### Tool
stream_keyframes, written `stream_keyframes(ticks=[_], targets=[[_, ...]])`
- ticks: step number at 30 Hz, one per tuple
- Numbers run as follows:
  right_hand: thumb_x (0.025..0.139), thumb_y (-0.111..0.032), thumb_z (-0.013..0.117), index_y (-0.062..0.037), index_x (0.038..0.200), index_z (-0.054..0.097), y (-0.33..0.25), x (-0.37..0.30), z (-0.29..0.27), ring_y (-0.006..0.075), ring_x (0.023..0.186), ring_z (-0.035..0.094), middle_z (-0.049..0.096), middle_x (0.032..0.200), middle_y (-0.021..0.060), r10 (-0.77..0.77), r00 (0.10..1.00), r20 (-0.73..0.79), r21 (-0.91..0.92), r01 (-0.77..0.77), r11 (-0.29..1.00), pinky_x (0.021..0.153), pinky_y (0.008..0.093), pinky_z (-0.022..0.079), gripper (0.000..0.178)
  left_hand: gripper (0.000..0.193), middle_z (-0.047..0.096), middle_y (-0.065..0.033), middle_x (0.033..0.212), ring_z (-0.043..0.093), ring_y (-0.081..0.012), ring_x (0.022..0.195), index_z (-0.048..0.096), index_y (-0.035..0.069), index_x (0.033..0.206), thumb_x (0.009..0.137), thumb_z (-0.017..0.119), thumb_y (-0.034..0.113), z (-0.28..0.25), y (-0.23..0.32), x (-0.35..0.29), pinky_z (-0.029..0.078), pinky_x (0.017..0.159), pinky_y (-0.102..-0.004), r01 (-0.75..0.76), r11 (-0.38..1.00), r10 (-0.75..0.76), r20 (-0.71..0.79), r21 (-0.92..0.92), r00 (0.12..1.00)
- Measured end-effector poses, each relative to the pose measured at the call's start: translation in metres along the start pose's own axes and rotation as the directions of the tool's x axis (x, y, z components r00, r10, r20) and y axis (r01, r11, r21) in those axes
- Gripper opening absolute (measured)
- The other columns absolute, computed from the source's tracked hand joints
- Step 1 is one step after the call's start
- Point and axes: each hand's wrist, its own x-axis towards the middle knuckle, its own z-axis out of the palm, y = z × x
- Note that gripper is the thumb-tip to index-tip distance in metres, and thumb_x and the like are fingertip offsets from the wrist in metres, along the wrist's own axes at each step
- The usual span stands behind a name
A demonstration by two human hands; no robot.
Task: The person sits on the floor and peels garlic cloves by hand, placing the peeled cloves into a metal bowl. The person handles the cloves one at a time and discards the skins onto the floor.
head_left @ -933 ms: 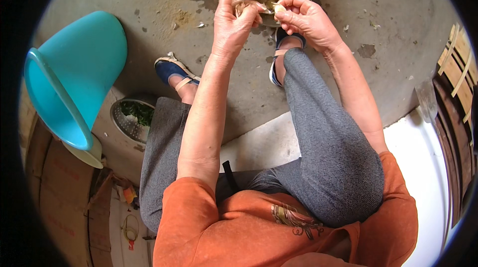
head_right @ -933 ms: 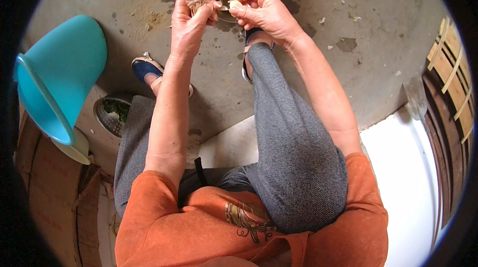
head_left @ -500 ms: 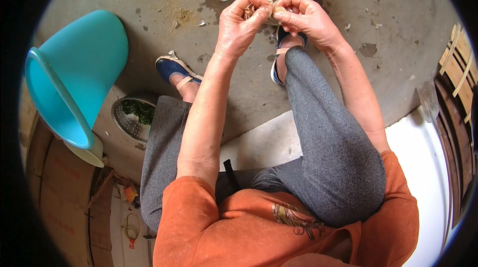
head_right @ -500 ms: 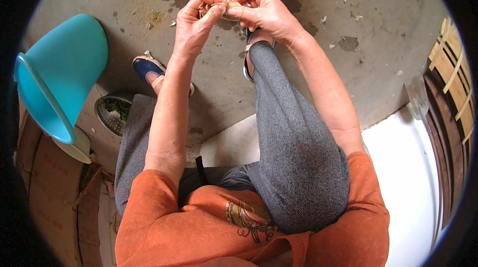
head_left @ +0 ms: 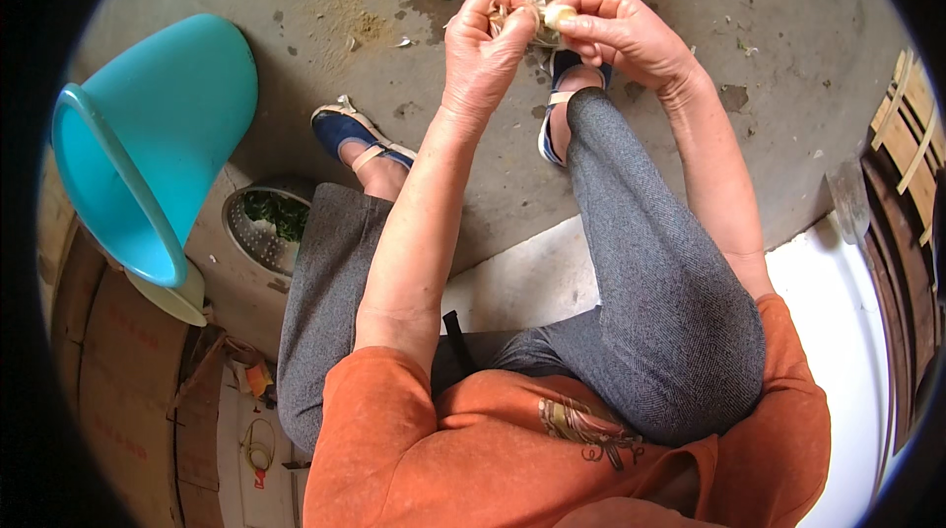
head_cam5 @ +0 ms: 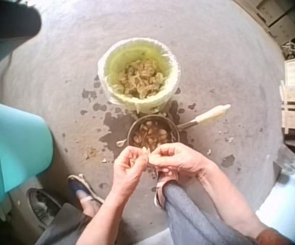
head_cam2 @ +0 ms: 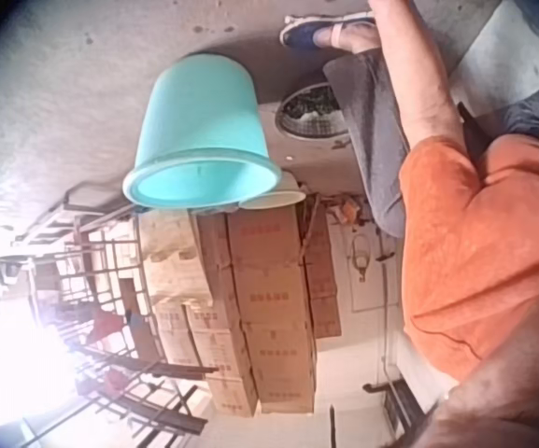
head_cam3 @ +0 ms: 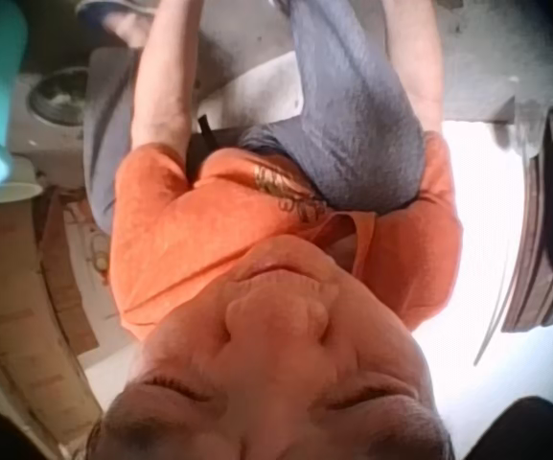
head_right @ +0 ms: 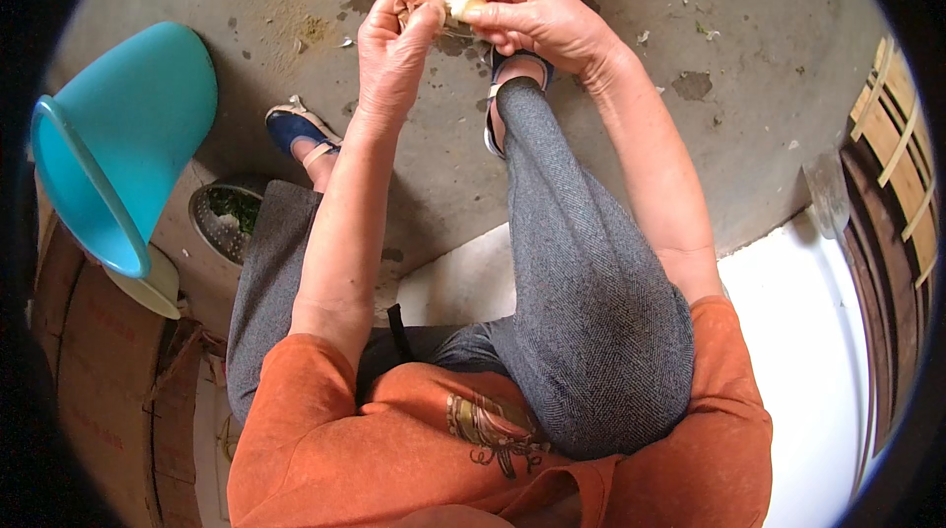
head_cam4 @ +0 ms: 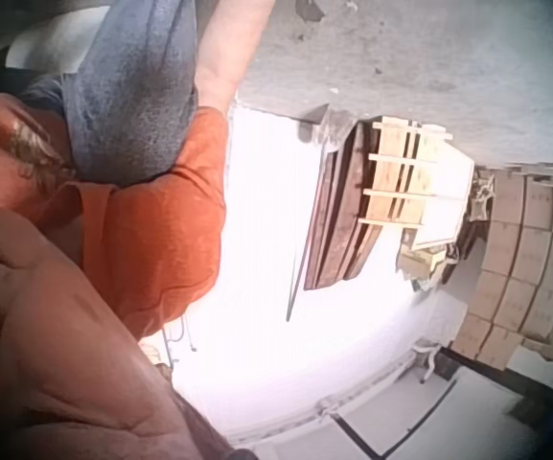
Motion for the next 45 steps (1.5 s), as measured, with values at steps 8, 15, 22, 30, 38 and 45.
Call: stream_keyframes(ticks=[8,15,22,30,38,45], targets=[[0.088,-0.018,0.065,-0.0023,0.103,0.058,0.013,0.003,0.011,0.0048,0.066,0.057,0.062,0.086,0.0015,-0.040,0.994,-0.101,0.324,0.071,0.944,0.054,0.0150,0.047,0.023,0.005,0.055,0.0044,0.071,0.046,-0.0027,0.061,0.057,0.005,0.086,0.084,0.061,0.007,-0.003,0.002,-0.002,0.039,0.056,-0.0179,-0.090,0.989,0.085,0.044,0.121,0.995],[0.087,-0.015,0.065,-0.0001,0.101,0.060,0.014,-0.003,0.020,0.0046,0.062,0.055,0.062,0.079,0.0020,-0.132,0.983,-0.131,0.015,0.135,0.991,0.055,0.0177,0.047,0.020,0.005,0.058,0.0002,0.068,0.050,-0.0034,0.058,0.056,0.003,0.083,0.082,0.060,0.005,-0.013,-0.010,0.006,0.042,0.053,-0.0200,-0.175,0.932,0.222,-0.120,0.318,0.968],[0.088,-0.019,0.065,-0.0001,0.102,0.060,0.004,-0.004,0.029,0.0083,0.071,0.062,0.064,0.084,0.0051,-0.037,0.983,-0.181,0.108,0.057,0.992,0.060,0.0201,0.051,0.024,0.007,0.061,-0.0012,0.076,0.052,-0.0050,0.063,0.056,0.004,0.084,0.081,0.062,0.005,-0.018,-0.006,0.007,0.045,0.056,-0.0212,-0.213,0.936,0.241,-0.069,0.280,0.968],[0.087,-0.020,0.066,-0.0018,0.101,0.060,0.020,0.003,0.022,0.0066,0.066,0.059,0.063,0.082,0.0033,-0.141,0.969,-0.202,0.078,0.159,0.984,0.059,0.0187,0.049,0.024,0.012,0.053,-0.0036,0.067,0.047,-0.0102,0.055,0.056,0.005,0.082,0.076,0.066,0.005,-0.008,-0.005,-0.005,0.042,0.051,-0.0249,-0.292,0.820,0.303,0.060,0.492,0.951],[0.083,-0.008,0.069,-0.0011,0.097,0.059,0.013,-0.007,0.033,0.0049,0.067,0.058,0.062,0.080,0.0006,-0.209,0.958,-0.198,-0.124,0.187,0.975,0.060,0.0188,0.048,0.018,0.008,0.065,-0.0086,0.087,0.060,-0.0100,0.068,0.054,0.004,0.093,0.087,0.054,-0.001,-0.024,-0.004,0.010,0.051,0.057,-0.0227,-0.124,0.987,0.105,-0.166,-0.105,0.980],[0.081,-0.002,0.068,0.0000,0.097,0.063,0.022,-0.001,0.030,0.0079,0.081,0.060,0.061,0.088,0.0012,-0.449,0.866,-0.221,-0.350,0.359,0.865,0.072,0.0217,0.050,0.017,0.016,0.061,-0.0021,0.084,0.055,-0.0072,0.071,0.054,0.006,0.102,0.089,0.051,-0.002,-0.031,0.007,0.003,0.046,0.062,-0.0210,-0.012,0.999,0.019,0.131,-0.051,0.991]])
